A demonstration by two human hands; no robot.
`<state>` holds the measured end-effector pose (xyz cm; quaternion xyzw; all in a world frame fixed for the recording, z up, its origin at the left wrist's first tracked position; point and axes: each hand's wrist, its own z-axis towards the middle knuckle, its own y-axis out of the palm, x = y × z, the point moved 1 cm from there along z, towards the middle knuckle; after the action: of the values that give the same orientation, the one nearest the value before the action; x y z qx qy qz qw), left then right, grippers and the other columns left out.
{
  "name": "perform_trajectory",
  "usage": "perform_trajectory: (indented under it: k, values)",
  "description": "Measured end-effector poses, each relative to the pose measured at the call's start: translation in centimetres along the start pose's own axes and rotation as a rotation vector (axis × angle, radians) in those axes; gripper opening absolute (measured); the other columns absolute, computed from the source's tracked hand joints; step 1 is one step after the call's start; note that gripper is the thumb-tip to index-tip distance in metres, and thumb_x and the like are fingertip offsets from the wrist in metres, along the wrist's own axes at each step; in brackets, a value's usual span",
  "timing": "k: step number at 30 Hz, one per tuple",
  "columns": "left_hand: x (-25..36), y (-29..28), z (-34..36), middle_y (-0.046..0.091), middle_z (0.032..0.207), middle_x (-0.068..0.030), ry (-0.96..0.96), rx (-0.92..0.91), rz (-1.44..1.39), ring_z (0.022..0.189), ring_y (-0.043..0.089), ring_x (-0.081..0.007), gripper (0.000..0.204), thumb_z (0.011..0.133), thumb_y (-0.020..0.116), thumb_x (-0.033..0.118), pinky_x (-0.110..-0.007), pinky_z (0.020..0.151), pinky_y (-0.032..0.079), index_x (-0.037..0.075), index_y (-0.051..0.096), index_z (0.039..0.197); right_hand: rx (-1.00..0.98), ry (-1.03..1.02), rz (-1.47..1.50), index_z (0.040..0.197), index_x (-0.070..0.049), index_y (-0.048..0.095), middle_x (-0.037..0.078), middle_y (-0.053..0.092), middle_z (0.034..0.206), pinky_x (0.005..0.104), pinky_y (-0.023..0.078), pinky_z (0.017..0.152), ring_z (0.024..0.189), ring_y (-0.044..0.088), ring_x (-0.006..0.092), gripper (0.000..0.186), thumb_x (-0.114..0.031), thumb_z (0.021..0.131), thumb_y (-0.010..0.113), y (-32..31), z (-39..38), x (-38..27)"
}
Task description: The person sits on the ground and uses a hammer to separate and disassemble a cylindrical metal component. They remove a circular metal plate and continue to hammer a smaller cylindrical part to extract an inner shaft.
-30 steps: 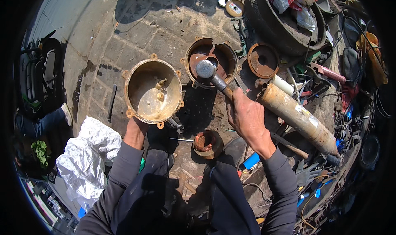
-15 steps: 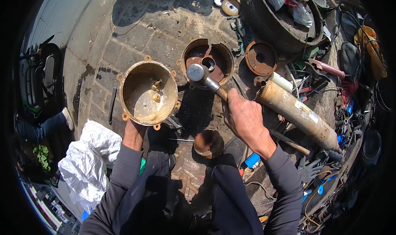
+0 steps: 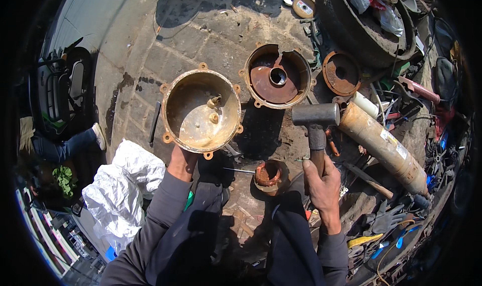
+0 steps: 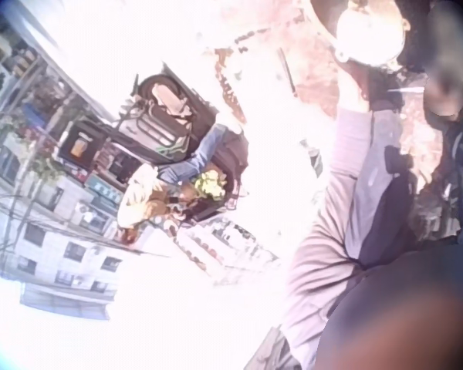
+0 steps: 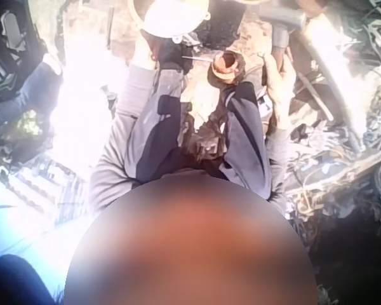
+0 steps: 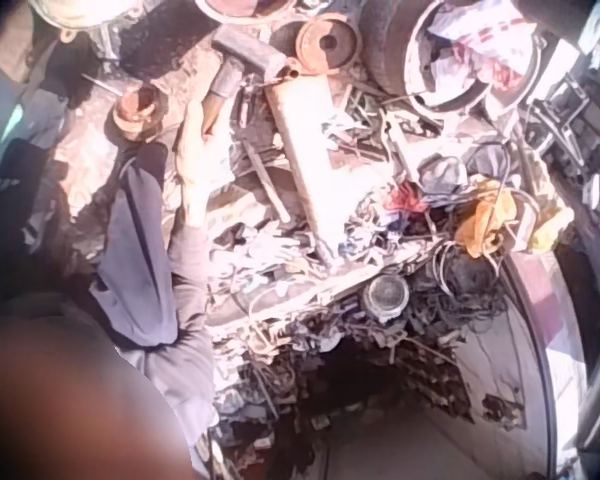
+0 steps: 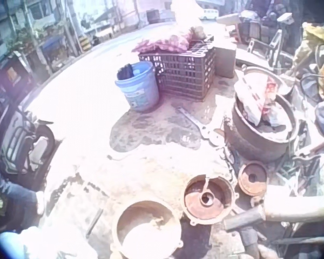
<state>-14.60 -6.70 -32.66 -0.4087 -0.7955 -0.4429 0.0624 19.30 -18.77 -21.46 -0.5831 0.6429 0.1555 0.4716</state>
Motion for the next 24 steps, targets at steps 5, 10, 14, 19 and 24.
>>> perform_trajectory:
  k: [5, 10, 14, 19, 24]
  values:
    - [0.0, 0.5, 0.1, 0.058, 0.147, -0.0188, 0.003, 0.000, 0.007, 0.127, 0.062, -0.0305, 0.049, 0.110, 0.056, 0.023, -0.042, 0.104, 0.056, -0.001, 0.047, 0.152, -0.001, 0.143, -0.043, 0.104, 0.000, 0.066, -0.005, 0.057, 0.074, 0.0266, 0.040, 0.057, 0.065, 0.049, 0.0053, 0.025, -0.025, 0.103, 0.072, -0.8, -0.3, 3.1]
    - [-0.2, 1.6, 1.1, 0.058, 0.145, -0.0181, 0.005, -0.036, -0.004, 0.125, 0.061, -0.0291, 0.050, 0.110, 0.055, 0.025, -0.040, 0.102, 0.056, 0.000, 0.047, 0.152, -0.072, 0.301, 0.082, 0.097, -0.002, 0.062, -0.002, 0.057, 0.069, 0.0274, 0.041, 0.049, 0.055, 0.051, 0.0075, 0.023, -0.023, 0.103, 0.069, -0.9, 1.0, 5.8]
    - [-0.3, 2.7, 1.8, 0.059, 0.144, -0.0176, 0.010, -0.071, -0.020, 0.123, 0.060, -0.0280, 0.050, 0.110, 0.055, 0.027, -0.039, 0.100, 0.055, 0.001, 0.047, 0.152, -0.117, 0.491, 0.174, 0.093, -0.005, 0.056, 0.003, 0.056, 0.064, 0.0318, 0.042, 0.040, 0.043, 0.051, 0.0142, 0.023, -0.022, 0.103, 0.066, -0.6, 2.6, 8.8]
    - [0.0, 3.7, 2.3, 0.059, 0.142, -0.0169, 0.007, -0.133, -0.093, 0.121, 0.059, -0.0267, 0.051, 0.109, 0.055, 0.029, -0.037, 0.097, 0.054, 0.002, 0.048, 0.152, -0.145, 0.603, 0.244, 0.095, -0.005, 0.055, 0.003, 0.056, 0.065, 0.0315, 0.043, 0.041, 0.045, 0.053, 0.0143, 0.024, -0.024, 0.103, 0.067, -0.6, 3.3, 11.3]
    - [0.2, 4.5, 3.2, 0.059, 0.141, -0.0162, -0.036, -0.241, -0.224, 0.118, 0.059, -0.0253, 0.052, 0.109, 0.055, 0.032, -0.036, 0.095, 0.054, 0.003, 0.048, 0.152, -0.180, 0.534, 0.185, 0.098, -0.004, 0.057, 0.003, 0.057, 0.067, 0.0315, 0.045, 0.043, 0.046, 0.055, 0.0143, 0.026, -0.026, 0.104, 0.068, -0.4, 3.9, 12.2]
